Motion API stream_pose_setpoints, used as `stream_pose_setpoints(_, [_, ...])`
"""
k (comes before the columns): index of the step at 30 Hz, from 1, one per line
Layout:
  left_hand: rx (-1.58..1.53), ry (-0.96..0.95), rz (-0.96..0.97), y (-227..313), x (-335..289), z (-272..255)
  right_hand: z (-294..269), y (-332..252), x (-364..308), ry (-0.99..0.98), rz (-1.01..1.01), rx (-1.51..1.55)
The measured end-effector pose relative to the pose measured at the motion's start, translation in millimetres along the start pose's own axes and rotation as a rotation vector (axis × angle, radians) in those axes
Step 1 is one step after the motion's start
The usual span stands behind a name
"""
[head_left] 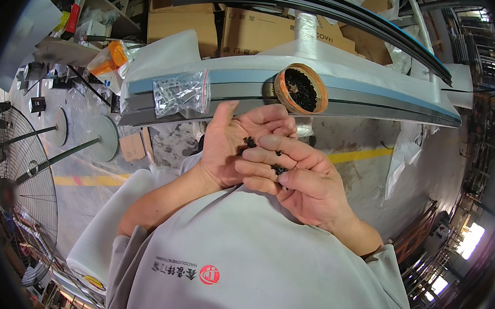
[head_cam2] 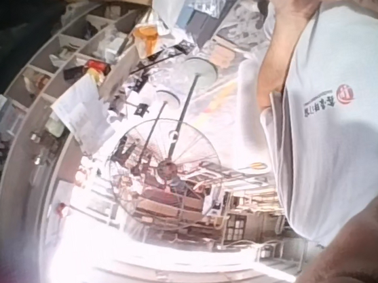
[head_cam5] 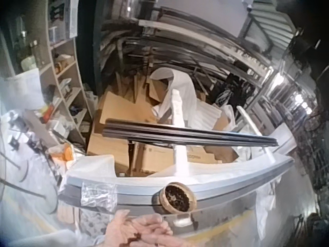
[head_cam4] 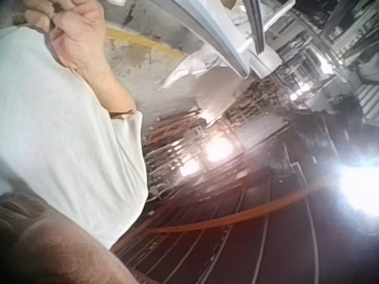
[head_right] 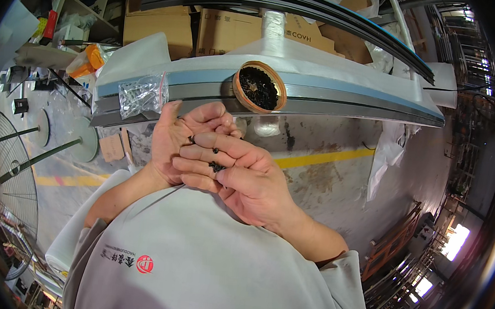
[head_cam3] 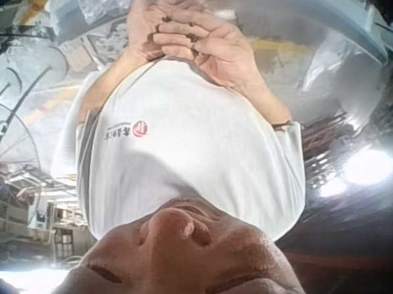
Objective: The person picks up small metal components and places them into a plastic bag, then wraps a long metal frame in protective plastic sheeting and secures the wrapping with adhesive tape.
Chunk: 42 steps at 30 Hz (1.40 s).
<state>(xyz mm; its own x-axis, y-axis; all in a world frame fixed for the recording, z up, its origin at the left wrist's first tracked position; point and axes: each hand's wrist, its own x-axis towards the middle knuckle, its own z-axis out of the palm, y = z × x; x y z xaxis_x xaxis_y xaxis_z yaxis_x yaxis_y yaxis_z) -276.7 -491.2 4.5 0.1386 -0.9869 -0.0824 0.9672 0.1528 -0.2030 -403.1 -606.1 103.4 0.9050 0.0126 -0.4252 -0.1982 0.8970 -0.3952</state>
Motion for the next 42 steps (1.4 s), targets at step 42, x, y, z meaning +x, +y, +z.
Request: stream_pose_setpoints(42, [0.010, 0.035, 0.020, -1.4, 3.6, 3.8, -2.5, 2.8, 5.5, 0.035, 0.034, -0.015])
